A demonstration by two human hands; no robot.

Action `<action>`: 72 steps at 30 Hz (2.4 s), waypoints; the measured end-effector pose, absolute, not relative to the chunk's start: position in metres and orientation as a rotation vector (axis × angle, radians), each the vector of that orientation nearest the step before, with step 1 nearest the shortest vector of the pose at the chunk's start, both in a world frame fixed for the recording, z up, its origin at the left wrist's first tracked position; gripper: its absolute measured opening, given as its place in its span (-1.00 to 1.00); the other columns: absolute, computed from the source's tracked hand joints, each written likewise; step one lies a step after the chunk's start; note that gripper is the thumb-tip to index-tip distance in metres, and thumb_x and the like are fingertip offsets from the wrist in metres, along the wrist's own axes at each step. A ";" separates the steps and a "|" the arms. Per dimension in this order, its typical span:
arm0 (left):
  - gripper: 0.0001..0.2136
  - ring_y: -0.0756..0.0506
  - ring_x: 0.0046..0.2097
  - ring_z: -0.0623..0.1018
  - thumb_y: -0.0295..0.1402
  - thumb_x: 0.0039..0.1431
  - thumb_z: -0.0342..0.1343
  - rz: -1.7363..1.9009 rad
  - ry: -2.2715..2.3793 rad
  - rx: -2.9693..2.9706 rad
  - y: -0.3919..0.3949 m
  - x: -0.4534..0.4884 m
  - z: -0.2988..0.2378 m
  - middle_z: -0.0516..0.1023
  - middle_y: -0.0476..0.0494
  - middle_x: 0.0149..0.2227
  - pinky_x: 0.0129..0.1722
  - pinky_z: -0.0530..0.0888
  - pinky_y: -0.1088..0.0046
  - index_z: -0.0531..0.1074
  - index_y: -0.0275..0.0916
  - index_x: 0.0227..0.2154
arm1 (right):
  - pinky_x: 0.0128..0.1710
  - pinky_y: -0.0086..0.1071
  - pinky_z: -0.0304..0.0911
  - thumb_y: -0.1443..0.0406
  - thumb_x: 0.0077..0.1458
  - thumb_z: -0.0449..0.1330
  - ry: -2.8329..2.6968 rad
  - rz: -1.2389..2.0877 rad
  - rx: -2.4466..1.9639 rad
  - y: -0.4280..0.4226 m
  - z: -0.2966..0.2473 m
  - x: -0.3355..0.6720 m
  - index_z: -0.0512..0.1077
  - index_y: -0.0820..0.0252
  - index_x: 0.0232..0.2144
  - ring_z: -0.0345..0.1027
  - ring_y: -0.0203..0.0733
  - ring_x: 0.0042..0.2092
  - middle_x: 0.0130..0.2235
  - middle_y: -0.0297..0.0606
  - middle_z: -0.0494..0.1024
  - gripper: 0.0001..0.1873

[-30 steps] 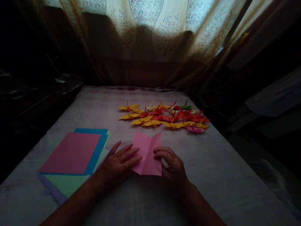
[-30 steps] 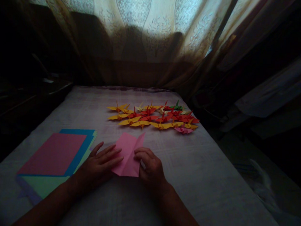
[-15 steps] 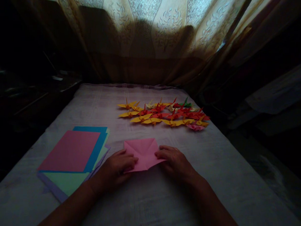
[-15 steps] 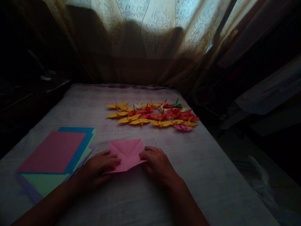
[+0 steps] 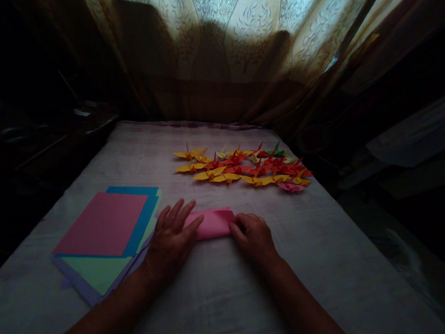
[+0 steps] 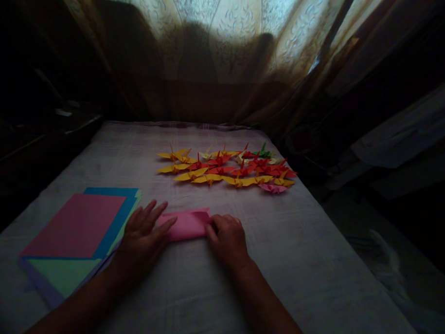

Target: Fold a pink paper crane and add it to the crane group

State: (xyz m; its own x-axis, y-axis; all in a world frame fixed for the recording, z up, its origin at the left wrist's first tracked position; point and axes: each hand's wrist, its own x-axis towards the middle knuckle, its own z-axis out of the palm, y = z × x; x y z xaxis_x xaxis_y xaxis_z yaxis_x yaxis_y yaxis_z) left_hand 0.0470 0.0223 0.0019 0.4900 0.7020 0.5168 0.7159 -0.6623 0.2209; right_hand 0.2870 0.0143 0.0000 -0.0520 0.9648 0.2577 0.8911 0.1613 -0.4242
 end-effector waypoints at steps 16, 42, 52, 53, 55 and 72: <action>-0.33 -0.26 0.31 0.24 0.05 0.29 -0.05 -0.335 -1.081 -3.117 0.011 0.059 -0.016 0.24 -0.25 0.31 0.30 0.11 0.08 0.07 -0.21 0.33 | -0.17 -0.24 0.16 0.23 0.19 0.08 -1.865 0.083 -1.739 0.013 -0.015 0.281 0.44 0.22 -0.07 0.38 -0.11 -0.29 -0.38 -0.25 0.53 -0.70; -0.36 -0.27 0.33 0.21 0.05 0.31 -0.08 -0.112 -1.156 -3.117 0.012 0.065 -0.002 0.18 -0.21 0.33 0.29 0.08 0.09 0.12 -0.24 0.31 | -0.02 -0.14 0.16 0.19 0.22 0.08 -1.928 -0.179 -1.650 0.014 -0.028 0.285 0.42 0.23 -0.07 0.31 0.01 -0.02 -0.13 -0.08 0.52 -0.69; -0.37 -0.24 0.30 0.26 0.06 0.30 -0.10 -0.186 -1.111 -3.053 0.012 0.063 -0.010 0.24 -0.20 0.31 0.30 0.05 0.14 0.14 -0.22 0.31 | 0.21 0.06 -0.03 0.03 0.07 0.20 -1.987 -0.109 -1.759 0.012 -0.030 0.275 0.31 0.23 0.12 -0.02 0.18 0.32 0.24 0.07 0.26 -0.36; -0.37 -0.24 0.30 0.26 0.05 0.30 -0.09 -0.186 -1.106 -3.048 0.012 0.063 -0.010 0.24 -0.20 0.31 0.30 0.04 0.14 0.14 -0.21 0.31 | 0.22 0.07 -0.04 0.01 0.07 0.20 -2.002 -0.093 -1.784 0.012 -0.030 0.276 0.30 0.23 0.14 -0.04 0.19 0.32 0.25 0.08 0.25 -0.34; -0.37 -0.25 0.30 0.26 0.04 0.30 -0.09 -0.185 -1.094 -3.046 0.013 0.063 -0.010 0.24 -0.19 0.31 0.30 0.05 0.14 0.14 -0.21 0.31 | 0.22 0.11 -0.06 -0.02 0.07 0.20 -2.033 -0.053 -1.845 0.012 -0.029 0.281 0.26 0.20 0.19 -0.07 0.22 0.33 0.28 0.08 0.20 -0.29; -0.44 -0.25 0.31 0.24 0.06 0.32 -0.13 -0.168 -1.092 -3.079 0.016 0.063 -0.010 0.19 -0.15 0.34 0.27 0.10 0.09 0.16 -0.03 0.30 | 0.31 0.07 -0.25 0.04 0.14 0.17 -1.923 0.276 -2.261 0.010 -0.003 0.299 0.21 0.19 0.26 -0.17 0.13 0.38 0.36 0.01 0.07 -0.29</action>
